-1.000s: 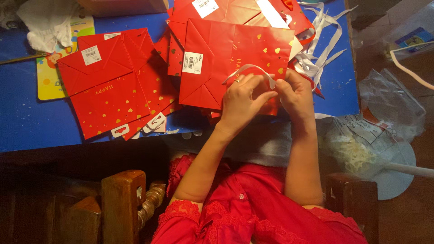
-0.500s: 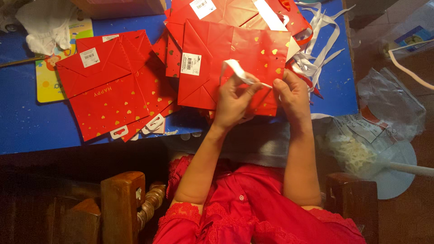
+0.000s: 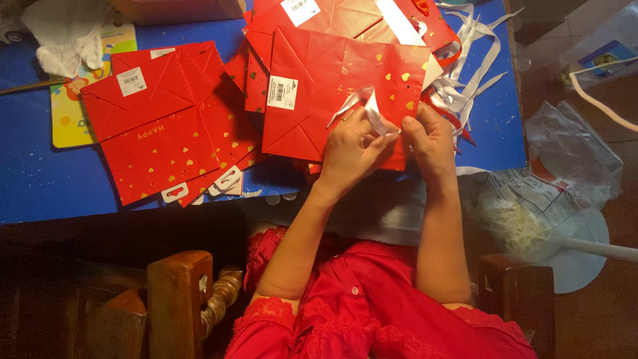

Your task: The person threads white ribbons through the handle slots of red Valentine's Day gift bags, then folds and tucks the ribbon ends inside the bags. The person repeats this process for multiple bags, stacking the finished ones on the table.

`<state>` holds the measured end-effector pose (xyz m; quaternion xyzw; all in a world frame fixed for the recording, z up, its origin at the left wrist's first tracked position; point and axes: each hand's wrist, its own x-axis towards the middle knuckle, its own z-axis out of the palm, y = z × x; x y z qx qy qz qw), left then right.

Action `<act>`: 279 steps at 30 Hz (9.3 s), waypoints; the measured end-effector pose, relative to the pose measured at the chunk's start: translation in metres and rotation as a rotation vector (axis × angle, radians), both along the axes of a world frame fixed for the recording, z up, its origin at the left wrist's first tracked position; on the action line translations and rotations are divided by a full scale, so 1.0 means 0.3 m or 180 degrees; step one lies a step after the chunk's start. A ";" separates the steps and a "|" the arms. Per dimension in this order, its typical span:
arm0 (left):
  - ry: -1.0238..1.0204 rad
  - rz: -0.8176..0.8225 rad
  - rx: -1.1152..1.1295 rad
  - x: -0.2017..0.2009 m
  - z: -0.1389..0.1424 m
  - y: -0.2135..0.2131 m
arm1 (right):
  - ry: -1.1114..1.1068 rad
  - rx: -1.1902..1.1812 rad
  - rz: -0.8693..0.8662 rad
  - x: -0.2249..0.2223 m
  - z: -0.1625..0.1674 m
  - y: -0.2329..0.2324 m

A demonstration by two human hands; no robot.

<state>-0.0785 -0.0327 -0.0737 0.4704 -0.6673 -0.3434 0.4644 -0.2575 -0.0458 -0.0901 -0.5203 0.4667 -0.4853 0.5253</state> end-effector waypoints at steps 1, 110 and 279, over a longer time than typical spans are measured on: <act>0.0068 0.0006 0.0058 0.001 -0.006 0.001 | 0.0024 -0.0044 0.0000 0.001 -0.001 0.001; 0.0356 -0.0017 0.0220 0.011 0.026 -0.107 | 0.0906 -0.0698 -0.0156 0.014 0.017 -0.042; 0.0272 -0.0061 0.1215 0.065 0.057 -0.089 | 0.0208 -0.0748 -0.0391 0.083 0.016 -0.050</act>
